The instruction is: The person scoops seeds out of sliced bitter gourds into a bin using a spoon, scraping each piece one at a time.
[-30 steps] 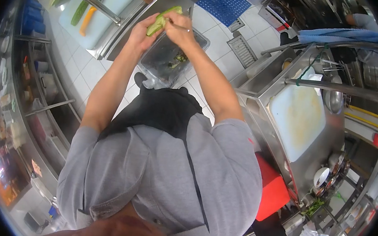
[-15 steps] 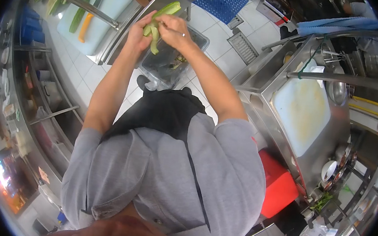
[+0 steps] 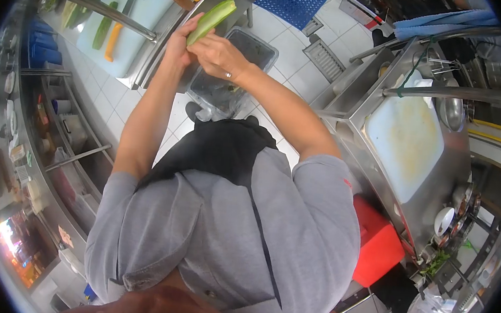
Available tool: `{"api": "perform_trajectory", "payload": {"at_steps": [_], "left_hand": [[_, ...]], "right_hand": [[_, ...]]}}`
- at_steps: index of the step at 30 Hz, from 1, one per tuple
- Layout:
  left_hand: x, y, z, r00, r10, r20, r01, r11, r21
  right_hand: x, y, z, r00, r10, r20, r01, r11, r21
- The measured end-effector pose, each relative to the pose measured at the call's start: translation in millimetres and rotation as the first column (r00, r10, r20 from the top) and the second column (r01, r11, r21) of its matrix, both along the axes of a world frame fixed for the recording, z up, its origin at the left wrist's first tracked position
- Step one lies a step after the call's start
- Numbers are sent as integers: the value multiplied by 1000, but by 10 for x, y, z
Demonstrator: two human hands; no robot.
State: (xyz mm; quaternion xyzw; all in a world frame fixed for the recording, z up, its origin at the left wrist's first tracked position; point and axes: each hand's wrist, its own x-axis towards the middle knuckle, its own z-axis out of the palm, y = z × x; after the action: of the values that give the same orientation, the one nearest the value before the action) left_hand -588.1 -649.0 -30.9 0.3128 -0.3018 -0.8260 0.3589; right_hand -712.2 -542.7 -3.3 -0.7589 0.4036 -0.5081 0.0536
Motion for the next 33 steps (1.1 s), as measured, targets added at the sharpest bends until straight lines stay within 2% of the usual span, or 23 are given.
{"api": "perform_trajectory", "payload": {"at_steps": [4, 7, 10, 11, 12, 13, 14, 15, 16, 17, 18, 19, 20, 22, 24, 25, 28, 29, 31, 32, 33], "left_hand": [[-11, 66, 138, 999, 11, 39, -11, 1000, -13], [83, 52, 104, 1000, 6, -8, -6, 1000, 29], [114, 118, 75, 995, 44, -87, -44, 999, -7], [102, 160, 61, 996, 15, -92, -22, 997, -76], [63, 247, 129, 994, 18, -104, -26, 997, -71], [31, 298, 220, 969, -94, -229, 68, 991, -118], [-41, 258, 63, 923, -168, -346, 107, 976, -188], [-111, 162, -168, 946, -127, -298, 81, 984, -161], [-38, 315, 150, 998, -20, 55, 37, 946, -321], [-77, 281, 73, 999, 24, 41, -4, 898, -440], [-91, 304, 8, 997, 63, 41, -41, 915, -402], [-118, 304, -88, 994, 103, 42, -80, 928, -364], [-175, 372, -33, 986, 118, -115, -142, 960, -240], [-328, 446, -91, 970, 240, -33, -242, 945, -219], [-298, 380, -141, 963, 241, -119, -254, 961, -109], [-198, 408, -59, 962, 254, -103, -262, 962, -74], [-250, 343, -154, 945, 303, -122, -315, 945, -90], [-275, 355, -198, 935, 339, -104, -352, 924, -149], [-333, 395, -225, 929, 362, -75, -369, 891, -264], [-255, 304, -336, 948, 299, -112, -319, 888, -332], [-69, 427, -54, 955, 288, -70, -296, 937, -187]], "right_hand": [[44, 28, -5, 998, -12, -61, 9, 999, -40], [-17, 115, 130, 1000, -27, 6, 27, 999, -35], [-372, -139, -34, 975, -222, -25, 223, 973, 62], [-494, -247, -102, 962, -274, -8, 274, 962, 18], [-586, -336, -129, 951, -309, 16, 309, 951, -29], [-623, -296, -56, 951, -309, -12, 309, 950, 52], [-632, -340, -127, 931, -333, -146, 341, 940, 29], [-512, -296, -93, 939, -320, -129, 334, 936, 107], [-421, -293, -215, 956, -283, -83, 293, 943, 161], [-355, -221, -184, 964, -213, -160, 230, 969, 91], [-351, -167, -138, 955, -188, -232, 221, 967, 126], [-374, -141, -65, 966, -190, -175, 225, 952, 209], [-477, -211, -128, 933, -286, -219, 330, 921, 204], [-427, -215, -83, 921, -377, -95, 385, 853, 352], [-187, -101, 0, 958, -218, -186, 266, 919, 290], [-170, -29, 24, 958, -164, -237, 228, 935, 271], [-140, -50, 107, 954, -174, -243, 228, 949, 217], [-140, -79, 171, 941, -237, -243, 311, 889, 337], [-196, -127, 9, 990, -140, 28, 118, 917, 382], [-140, -67, -30, 995, -87, -40, 96, 937, 337], [-75, -26, -75, 994, -37, -107, 67, 955, 290]]}}
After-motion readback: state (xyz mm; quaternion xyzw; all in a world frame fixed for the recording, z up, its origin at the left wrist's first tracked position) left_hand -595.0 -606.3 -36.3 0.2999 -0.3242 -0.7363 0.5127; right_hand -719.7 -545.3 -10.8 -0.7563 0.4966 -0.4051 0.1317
